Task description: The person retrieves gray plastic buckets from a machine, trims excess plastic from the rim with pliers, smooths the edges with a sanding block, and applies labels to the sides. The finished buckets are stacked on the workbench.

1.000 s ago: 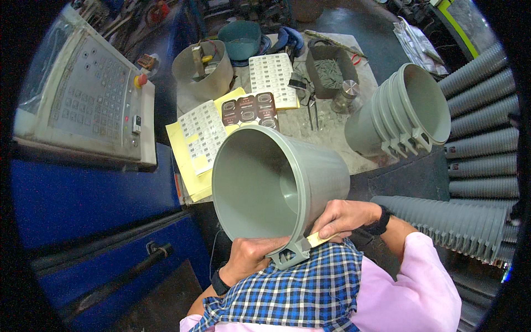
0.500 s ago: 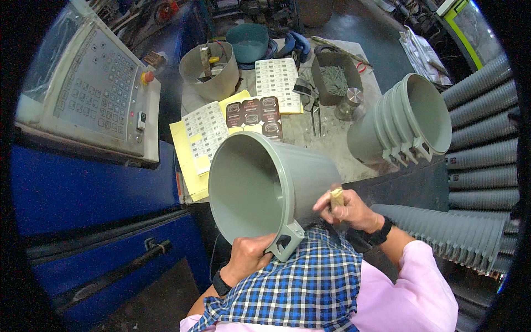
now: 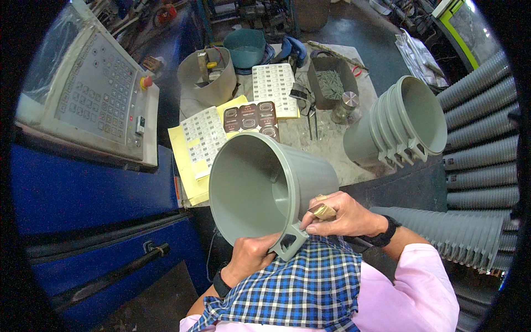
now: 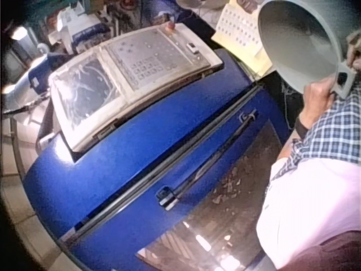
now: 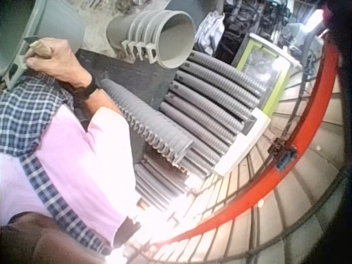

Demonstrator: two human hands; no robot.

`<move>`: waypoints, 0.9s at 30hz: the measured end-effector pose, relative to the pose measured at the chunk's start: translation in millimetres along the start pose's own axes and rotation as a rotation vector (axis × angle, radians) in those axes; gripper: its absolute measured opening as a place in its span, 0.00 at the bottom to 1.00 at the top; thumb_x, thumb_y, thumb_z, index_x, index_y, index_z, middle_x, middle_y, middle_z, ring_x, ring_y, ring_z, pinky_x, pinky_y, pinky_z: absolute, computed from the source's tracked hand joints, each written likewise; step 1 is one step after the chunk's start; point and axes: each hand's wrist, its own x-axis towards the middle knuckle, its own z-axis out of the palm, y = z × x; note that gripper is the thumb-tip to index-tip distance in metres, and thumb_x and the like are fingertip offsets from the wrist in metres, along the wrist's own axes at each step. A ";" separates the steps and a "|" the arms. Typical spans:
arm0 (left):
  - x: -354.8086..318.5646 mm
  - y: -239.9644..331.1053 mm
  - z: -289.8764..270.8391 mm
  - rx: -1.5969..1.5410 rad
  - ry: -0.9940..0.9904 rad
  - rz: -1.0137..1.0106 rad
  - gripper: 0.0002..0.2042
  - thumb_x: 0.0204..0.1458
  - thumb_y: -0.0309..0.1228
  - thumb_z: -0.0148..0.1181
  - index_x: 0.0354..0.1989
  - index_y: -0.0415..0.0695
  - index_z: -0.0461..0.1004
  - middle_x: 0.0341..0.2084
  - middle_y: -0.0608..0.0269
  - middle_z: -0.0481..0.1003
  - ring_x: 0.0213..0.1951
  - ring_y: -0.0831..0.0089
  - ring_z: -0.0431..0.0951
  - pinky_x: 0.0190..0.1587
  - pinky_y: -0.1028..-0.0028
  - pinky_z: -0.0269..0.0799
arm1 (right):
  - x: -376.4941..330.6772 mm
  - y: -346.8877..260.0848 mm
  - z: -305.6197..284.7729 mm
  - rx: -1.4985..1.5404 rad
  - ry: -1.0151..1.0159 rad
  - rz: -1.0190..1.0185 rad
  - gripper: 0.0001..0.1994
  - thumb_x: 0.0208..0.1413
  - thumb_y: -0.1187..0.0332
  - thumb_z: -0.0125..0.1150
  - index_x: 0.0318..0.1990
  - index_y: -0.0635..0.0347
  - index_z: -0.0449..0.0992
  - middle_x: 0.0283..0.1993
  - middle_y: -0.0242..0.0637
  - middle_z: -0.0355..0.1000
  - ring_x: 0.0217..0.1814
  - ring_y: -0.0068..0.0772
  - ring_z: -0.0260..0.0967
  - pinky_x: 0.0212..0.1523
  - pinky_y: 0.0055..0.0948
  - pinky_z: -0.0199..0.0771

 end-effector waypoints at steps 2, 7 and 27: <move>0.5 0.8 0.0 0.001 -0.004 0.012 0.23 0.34 0.20 0.58 0.44 0.49 0.75 0.28 0.57 0.77 0.26 0.60 0.77 0.27 0.69 0.73 | 1.7 -0.7 -1.8 0.060 -0.028 0.048 0.08 0.50 0.70 0.61 0.35 0.64 0.76 0.29 0.34 0.72 0.31 0.21 0.68 0.33 0.23 0.67; 2.6 4.8 -1.9 0.027 -0.020 0.074 0.25 0.32 0.19 0.58 0.45 0.49 0.75 0.28 0.56 0.76 0.26 0.58 0.76 0.27 0.69 0.73 | 5.4 -3.4 -5.6 0.023 -0.108 0.057 0.07 0.47 0.71 0.62 0.33 0.65 0.74 0.28 0.35 0.72 0.29 0.23 0.68 0.30 0.24 0.67; -7.0 0.5 -0.4 0.028 0.092 -0.026 0.20 0.32 0.22 0.62 0.40 0.46 0.76 0.23 0.56 0.75 0.23 0.63 0.76 0.25 0.71 0.72 | -26.5 36.3 9.4 0.333 0.031 -0.026 0.19 0.60 0.53 0.47 0.50 0.58 0.65 0.33 0.35 0.68 0.36 0.24 0.66 0.39 0.26 0.66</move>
